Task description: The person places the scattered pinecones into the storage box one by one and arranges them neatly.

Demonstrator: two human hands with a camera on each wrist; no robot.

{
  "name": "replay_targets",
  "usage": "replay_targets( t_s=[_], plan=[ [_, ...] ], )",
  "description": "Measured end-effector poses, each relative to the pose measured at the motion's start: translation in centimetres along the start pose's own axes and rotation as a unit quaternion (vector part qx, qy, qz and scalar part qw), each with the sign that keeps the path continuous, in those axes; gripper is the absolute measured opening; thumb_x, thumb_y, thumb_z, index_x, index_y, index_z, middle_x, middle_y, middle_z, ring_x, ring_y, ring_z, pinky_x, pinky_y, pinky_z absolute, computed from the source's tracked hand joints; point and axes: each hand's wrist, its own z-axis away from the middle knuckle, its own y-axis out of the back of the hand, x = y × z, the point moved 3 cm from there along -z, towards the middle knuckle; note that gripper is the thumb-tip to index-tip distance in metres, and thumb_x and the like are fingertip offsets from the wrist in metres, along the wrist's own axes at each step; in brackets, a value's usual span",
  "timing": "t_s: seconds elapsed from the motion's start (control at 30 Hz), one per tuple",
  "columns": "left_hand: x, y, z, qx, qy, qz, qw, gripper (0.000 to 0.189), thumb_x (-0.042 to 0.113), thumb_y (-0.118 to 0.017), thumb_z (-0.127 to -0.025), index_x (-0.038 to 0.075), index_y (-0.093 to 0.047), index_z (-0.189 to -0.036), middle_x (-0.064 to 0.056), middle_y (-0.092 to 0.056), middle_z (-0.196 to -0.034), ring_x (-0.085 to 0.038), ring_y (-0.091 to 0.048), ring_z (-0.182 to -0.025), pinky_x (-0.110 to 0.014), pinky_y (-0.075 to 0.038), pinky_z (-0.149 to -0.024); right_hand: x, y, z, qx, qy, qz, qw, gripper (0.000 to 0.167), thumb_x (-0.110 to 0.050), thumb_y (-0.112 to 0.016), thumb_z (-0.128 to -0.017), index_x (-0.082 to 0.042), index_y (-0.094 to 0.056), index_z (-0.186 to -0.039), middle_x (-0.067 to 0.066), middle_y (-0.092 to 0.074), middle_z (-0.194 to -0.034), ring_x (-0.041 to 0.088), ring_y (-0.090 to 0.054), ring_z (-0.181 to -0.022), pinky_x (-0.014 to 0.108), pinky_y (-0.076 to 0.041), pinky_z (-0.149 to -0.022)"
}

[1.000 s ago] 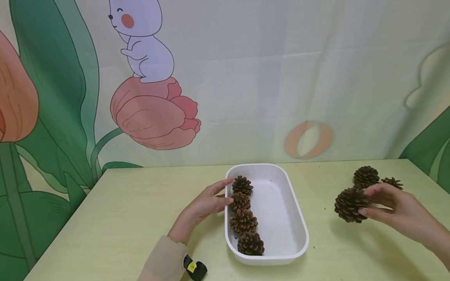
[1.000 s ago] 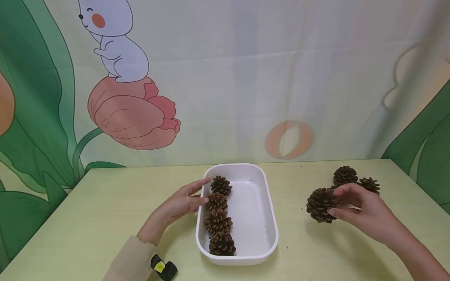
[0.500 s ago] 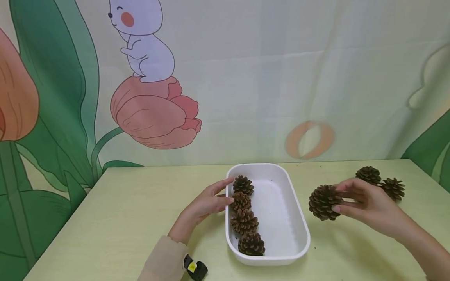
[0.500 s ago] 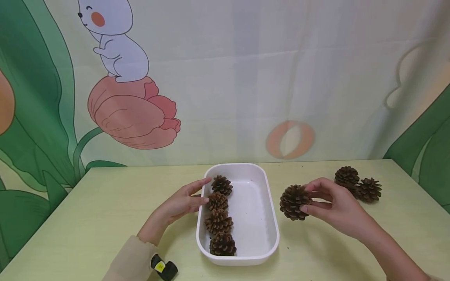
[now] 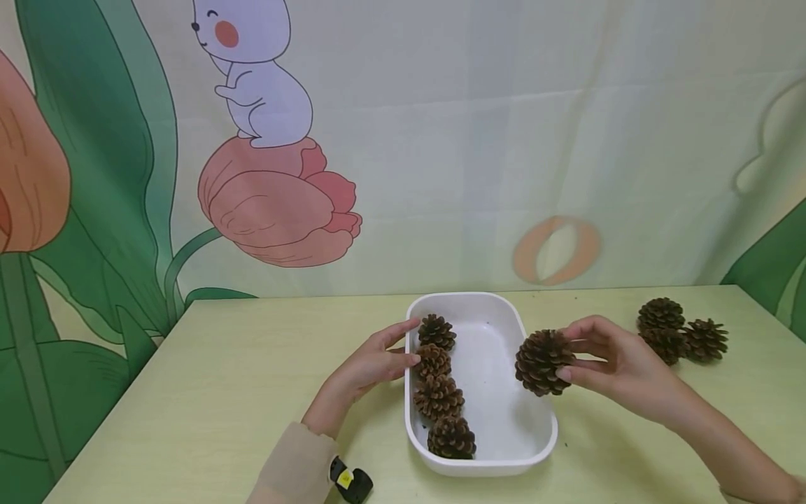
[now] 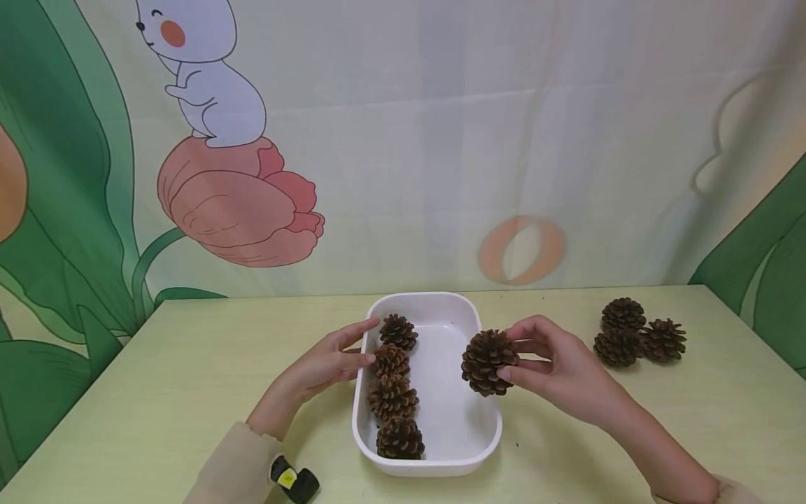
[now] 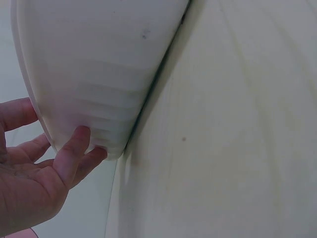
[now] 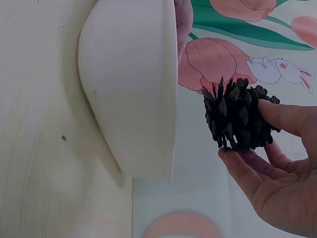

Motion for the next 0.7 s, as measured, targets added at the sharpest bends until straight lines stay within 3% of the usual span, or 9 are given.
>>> replay_targets(
  t_s=[0.1, 0.23, 0.33, 0.53, 0.7],
  plan=[
    [-0.1, 0.0, 0.0, 0.001, 0.0, 0.001, 1.0, 0.059, -0.004, -0.052, -0.087, 0.008, -0.032, -0.141, -0.021, -0.023, -0.146, -0.038, -0.037, -0.126, -0.041, -0.043, -0.095, -0.3, -0.8, -0.3, -0.015, 0.02, -0.03, 0.9993, 0.039, 0.008, -0.066, -0.076, 0.004, -0.045, -0.109, -0.01, -0.055, -0.108, -0.002, -0.055, -0.1, 0.019, -0.052, -0.078],
    [0.0, 0.1, 0.2, -0.008, -0.015, -0.006, 0.9998, 0.059, 0.001, -0.056, -0.087, 0.009, -0.034, -0.141, -0.022, -0.023, -0.146, -0.036, -0.039, -0.125, -0.037, -0.046, -0.093, -0.6, -1.8, -0.5, -0.046, 0.039, -0.056, 0.9966, 0.047, 0.007, -0.065, -0.078, 0.0, -0.045, -0.12, -0.008, -0.056, -0.112, 0.002, -0.056, -0.101, 0.022, -0.053, -0.079],
    [0.0, 0.1, 0.3, -0.012, -0.023, -0.011, 0.9996, 0.059, 0.002, -0.057, -0.087, 0.009, -0.035, -0.141, -0.023, -0.024, -0.145, -0.035, -0.041, -0.124, -0.036, -0.046, -0.092, -0.8, -2.5, -0.6, -0.067, 0.041, -0.049, 0.9957, 0.048, 0.002, -0.066, -0.079, -0.001, -0.048, -0.124, -0.003, -0.058, -0.114, 0.002, -0.056, -0.102, 0.025, -0.053, -0.079],
    [0.0, 0.0, 0.1, 0.0, -0.006, -0.004, 1.0, 0.06, -0.004, -0.053, -0.087, 0.008, -0.032, -0.141, -0.022, -0.023, -0.146, -0.038, -0.039, -0.125, -0.04, -0.045, -0.094, -1.0, -3.5, -0.6, -0.1, 0.032, -0.015, 0.9943, 0.044, -0.008, -0.068, -0.08, 0.001, -0.052, -0.119, 0.02, -0.056, -0.116, 0.003, -0.058, -0.101, 0.028, -0.053, -0.079],
    [-0.2, 0.0, 0.0, 0.004, -0.003, -0.005, 1.0, 0.06, -0.005, -0.052, -0.087, 0.008, -0.032, -0.142, -0.021, -0.021, -0.147, -0.039, -0.038, -0.125, -0.041, -0.045, -0.094, -0.8, -4.0, -0.6, -0.114, 0.048, 0.025, 0.992, 0.045, -0.015, -0.071, -0.078, -0.001, -0.055, -0.117, 0.019, -0.058, -0.114, 0.01, -0.06, -0.101, 0.027, -0.052, -0.081]
  ],
)
